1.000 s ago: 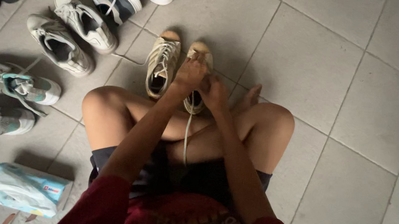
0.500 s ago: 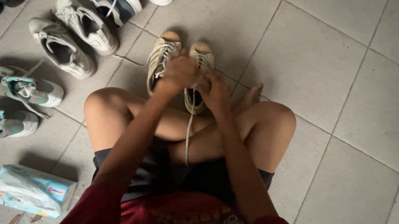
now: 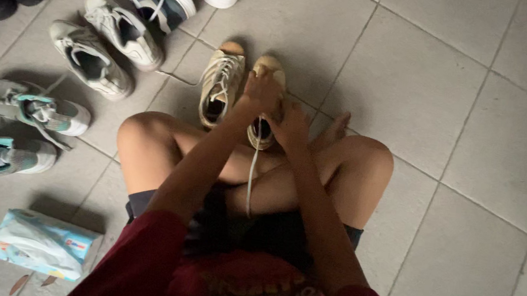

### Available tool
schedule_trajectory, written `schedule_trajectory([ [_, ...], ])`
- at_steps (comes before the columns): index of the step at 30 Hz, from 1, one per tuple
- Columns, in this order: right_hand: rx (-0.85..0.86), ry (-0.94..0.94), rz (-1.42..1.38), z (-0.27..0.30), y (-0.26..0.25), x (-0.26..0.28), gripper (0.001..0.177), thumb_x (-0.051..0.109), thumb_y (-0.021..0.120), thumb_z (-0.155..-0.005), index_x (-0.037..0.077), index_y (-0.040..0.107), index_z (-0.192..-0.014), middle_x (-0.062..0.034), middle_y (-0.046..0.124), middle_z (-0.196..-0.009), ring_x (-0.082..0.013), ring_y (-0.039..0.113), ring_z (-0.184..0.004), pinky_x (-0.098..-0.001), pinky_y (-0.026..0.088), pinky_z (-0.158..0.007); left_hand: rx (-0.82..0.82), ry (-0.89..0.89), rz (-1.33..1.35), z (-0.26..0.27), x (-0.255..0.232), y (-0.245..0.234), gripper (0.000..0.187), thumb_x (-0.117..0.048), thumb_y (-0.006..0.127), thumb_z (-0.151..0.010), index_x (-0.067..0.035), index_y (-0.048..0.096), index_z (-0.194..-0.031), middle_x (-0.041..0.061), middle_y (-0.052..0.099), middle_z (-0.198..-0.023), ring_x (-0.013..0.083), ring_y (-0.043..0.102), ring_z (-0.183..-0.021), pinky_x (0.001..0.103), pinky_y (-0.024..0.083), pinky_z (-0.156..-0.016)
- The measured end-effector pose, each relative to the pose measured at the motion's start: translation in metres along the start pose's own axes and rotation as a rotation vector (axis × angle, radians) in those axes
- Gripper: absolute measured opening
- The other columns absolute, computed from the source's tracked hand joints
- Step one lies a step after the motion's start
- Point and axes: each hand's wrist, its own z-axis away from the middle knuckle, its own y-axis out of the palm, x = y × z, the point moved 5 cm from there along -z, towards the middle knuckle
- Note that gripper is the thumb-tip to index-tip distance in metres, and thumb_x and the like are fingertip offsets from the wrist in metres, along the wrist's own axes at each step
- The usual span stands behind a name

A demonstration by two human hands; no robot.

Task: The person sits cross-legged on a tiled floor and removes the shoelaces from a pair of beige sneakers. They pull the laces out of the eyelets one at a time, then place the removed laces on the floor beside the shoes.

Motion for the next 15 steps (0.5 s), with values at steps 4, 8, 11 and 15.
schedule_trajectory([
  [4, 0.028, 0.098, -0.050, 0.003, -0.005, -0.009, 0.051, 0.043, 0.076, -0.085, 0.004, 0.070, -0.118, -0.0229, 0.070, -0.111, -0.0424, 0.068, -0.100, -0.0498, 0.054, -0.089, 0.257, -0.048, 0.446, 0.013, 0.012, -0.013, 0.045, -0.046, 0.059, -0.093, -0.009, 0.079, -0.107, 0.019, 0.066, -0.127, 0.0307, 0.054, -0.129, 0.057, 0.020, -0.122],
  [8, -0.004, 0.111, -0.083, 0.003, -0.007, -0.001, 0.051, 0.040, 0.079, -0.085, 0.002, 0.069, -0.118, -0.0253, 0.068, -0.117, -0.0419, 0.069, -0.102, -0.0506, 0.053, -0.086, 0.241, 0.179, 0.818, 0.039, 0.014, -0.025, 0.047, -0.048, 0.058, -0.096, -0.006, 0.076, -0.101, 0.018, 0.070, -0.115, 0.0283, 0.061, -0.114, 0.053, 0.031, -0.113],
  [11, 0.004, 0.075, -0.102, -0.001, -0.011, 0.005, 0.046, 0.034, 0.078, -0.084, 0.006, 0.072, -0.120, -0.0231, 0.073, -0.114, -0.0423, 0.069, -0.108, -0.0497, 0.055, -0.090, 0.171, 0.235, 1.144, 0.062, 0.010, -0.024, 0.038, -0.041, 0.062, -0.092, -0.006, 0.075, -0.101, 0.015, 0.071, -0.104, 0.0293, 0.064, -0.100, 0.051, 0.049, -0.095],
  [15, 0.084, 0.173, -0.240, 0.005, -0.008, -0.001, 0.044, 0.035, 0.072, -0.091, 0.009, 0.067, -0.127, -0.0200, 0.072, -0.117, -0.0349, 0.072, -0.103, -0.0464, 0.056, -0.088, 0.247, 0.181, 1.489, 0.116, -0.009, -0.006, 0.033, -0.030, 0.068, -0.092, 0.001, 0.076, -0.098, 0.014, 0.077, -0.105, 0.0233, 0.069, -0.103, 0.040, 0.052, -0.096],
])
